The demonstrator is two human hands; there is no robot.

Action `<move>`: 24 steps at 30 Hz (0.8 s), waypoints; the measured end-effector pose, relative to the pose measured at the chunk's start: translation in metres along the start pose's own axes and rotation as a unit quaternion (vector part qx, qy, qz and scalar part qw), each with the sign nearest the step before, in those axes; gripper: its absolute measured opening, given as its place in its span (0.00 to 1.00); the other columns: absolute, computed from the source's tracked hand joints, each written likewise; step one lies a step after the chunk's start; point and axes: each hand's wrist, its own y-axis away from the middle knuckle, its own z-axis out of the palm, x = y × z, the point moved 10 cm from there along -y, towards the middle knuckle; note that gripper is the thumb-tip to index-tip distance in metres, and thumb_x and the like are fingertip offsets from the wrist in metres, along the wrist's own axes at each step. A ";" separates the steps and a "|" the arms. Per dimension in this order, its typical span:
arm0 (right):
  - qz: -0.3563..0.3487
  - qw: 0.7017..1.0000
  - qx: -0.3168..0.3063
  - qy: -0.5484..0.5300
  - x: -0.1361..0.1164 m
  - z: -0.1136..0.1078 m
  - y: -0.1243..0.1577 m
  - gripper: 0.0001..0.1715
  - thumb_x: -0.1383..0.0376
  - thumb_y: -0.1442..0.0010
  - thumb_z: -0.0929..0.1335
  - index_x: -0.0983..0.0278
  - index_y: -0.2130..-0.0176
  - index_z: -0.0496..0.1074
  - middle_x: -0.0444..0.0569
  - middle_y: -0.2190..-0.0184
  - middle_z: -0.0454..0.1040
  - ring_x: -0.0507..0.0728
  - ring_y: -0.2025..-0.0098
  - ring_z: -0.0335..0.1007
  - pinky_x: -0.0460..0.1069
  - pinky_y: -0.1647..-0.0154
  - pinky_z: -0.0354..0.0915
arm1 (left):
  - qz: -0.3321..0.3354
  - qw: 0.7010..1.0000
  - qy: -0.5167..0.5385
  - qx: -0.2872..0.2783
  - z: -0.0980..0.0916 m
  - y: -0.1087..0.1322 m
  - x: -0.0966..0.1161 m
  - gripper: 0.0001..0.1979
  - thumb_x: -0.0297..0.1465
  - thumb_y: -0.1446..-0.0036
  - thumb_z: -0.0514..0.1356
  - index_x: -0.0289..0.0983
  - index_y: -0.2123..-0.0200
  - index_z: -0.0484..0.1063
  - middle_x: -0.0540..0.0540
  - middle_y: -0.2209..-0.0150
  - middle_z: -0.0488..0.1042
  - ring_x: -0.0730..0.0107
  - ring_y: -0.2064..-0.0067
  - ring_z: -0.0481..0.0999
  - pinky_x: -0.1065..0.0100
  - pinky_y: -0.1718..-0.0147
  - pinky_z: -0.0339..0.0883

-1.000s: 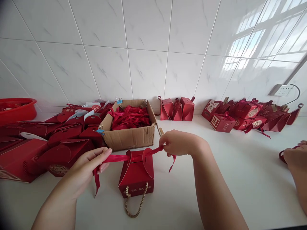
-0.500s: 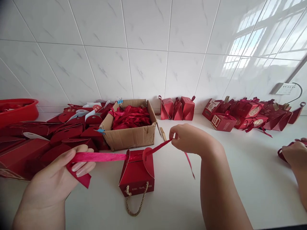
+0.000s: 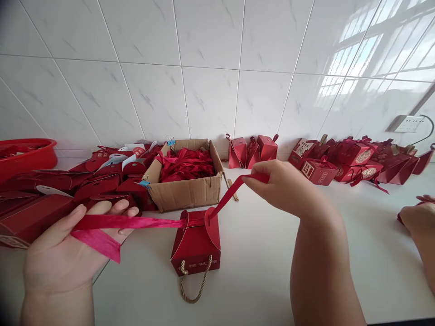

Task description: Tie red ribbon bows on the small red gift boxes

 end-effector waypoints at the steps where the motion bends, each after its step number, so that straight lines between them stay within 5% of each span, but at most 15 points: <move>1: 0.002 0.999 0.010 -0.030 0.000 -0.003 0.000 0.23 0.53 0.45 0.68 0.62 0.82 0.59 0.40 0.85 0.54 0.47 0.84 0.47 0.47 0.84 0.45 | 0.003 1.000 0.009 0.012 -0.002 0.000 0.001 0.12 0.28 0.47 0.56 0.36 0.81 0.71 0.48 0.75 0.74 0.64 0.66 0.76 0.60 0.64 0.76; 4: -0.017 0.993 0.018 -0.115 -0.004 -0.009 -0.001 0.22 0.53 0.45 0.68 0.62 0.81 0.63 0.40 0.85 0.53 0.47 0.83 0.46 0.47 0.84 0.44 | -0.018 0.999 0.015 0.030 -0.008 -0.001 0.000 0.09 0.27 0.47 0.55 0.34 0.78 0.70 0.46 0.74 0.73 0.61 0.67 0.76 0.63 0.72 0.76; 9: -0.100 0.958 -0.029 -0.267 -0.019 -0.005 -0.008 0.15 0.55 0.46 0.70 0.62 0.76 0.74 0.47 0.77 0.71 0.53 0.73 0.64 0.48 0.73 0.59 | -0.040 0.996 0.081 -0.020 0.003 -0.001 0.000 0.04 0.23 0.50 0.54 0.31 0.73 0.69 0.47 0.74 0.69 0.70 0.72 0.73 0.76 0.81 0.71; 12: -0.116 0.909 -0.076 -0.393 -0.026 0.008 -0.013 0.11 0.61 0.45 0.70 0.62 0.75 0.76 0.48 0.74 0.76 0.53 0.71 0.67 0.49 0.69 0.62 | -0.013 0.990 0.139 -0.015 0.003 -0.001 0.005 0.04 0.26 0.50 0.57 0.32 0.75 0.68 0.48 0.76 0.67 0.75 0.74 0.71 0.77 0.76 0.73; 16: -0.112 0.814 -0.140 -0.552 -0.037 0.026 -0.018 0.14 0.64 0.46 0.71 0.63 0.81 0.73 0.47 0.70 0.78 0.49 0.77 0.66 0.47 0.74 0.63 | 0.025 0.994 0.106 0.000 0.005 -0.006 0.016 0.17 0.42 0.49 0.58 0.33 0.77 0.73 0.45 0.75 0.72 0.70 0.70 0.73 0.72 0.70 0.76; 20: -0.119 0.780 -0.150 -0.596 -0.039 0.028 -0.023 0.15 0.61 0.46 0.72 0.63 0.80 0.73 0.45 0.73 0.78 0.48 0.76 0.67 0.45 0.74 0.65 | 0.011 0.991 -0.021 -0.134 0.052 -0.013 0.029 0.15 0.38 0.51 0.56 0.33 0.72 0.79 0.43 0.70 0.77 0.62 0.64 0.75 0.65 0.66 0.75; 24: -0.178 0.813 -0.124 -0.540 -0.040 0.016 -0.021 0.05 0.63 0.48 0.74 0.61 0.68 0.78 0.45 0.71 0.77 0.50 0.71 0.69 0.46 0.69 0.67 | 0.080 0.932 -0.243 -0.257 0.111 -0.005 0.037 0.13 0.30 0.51 0.58 0.35 0.63 0.80 0.42 0.55 0.78 0.58 0.54 0.73 0.66 0.62 0.71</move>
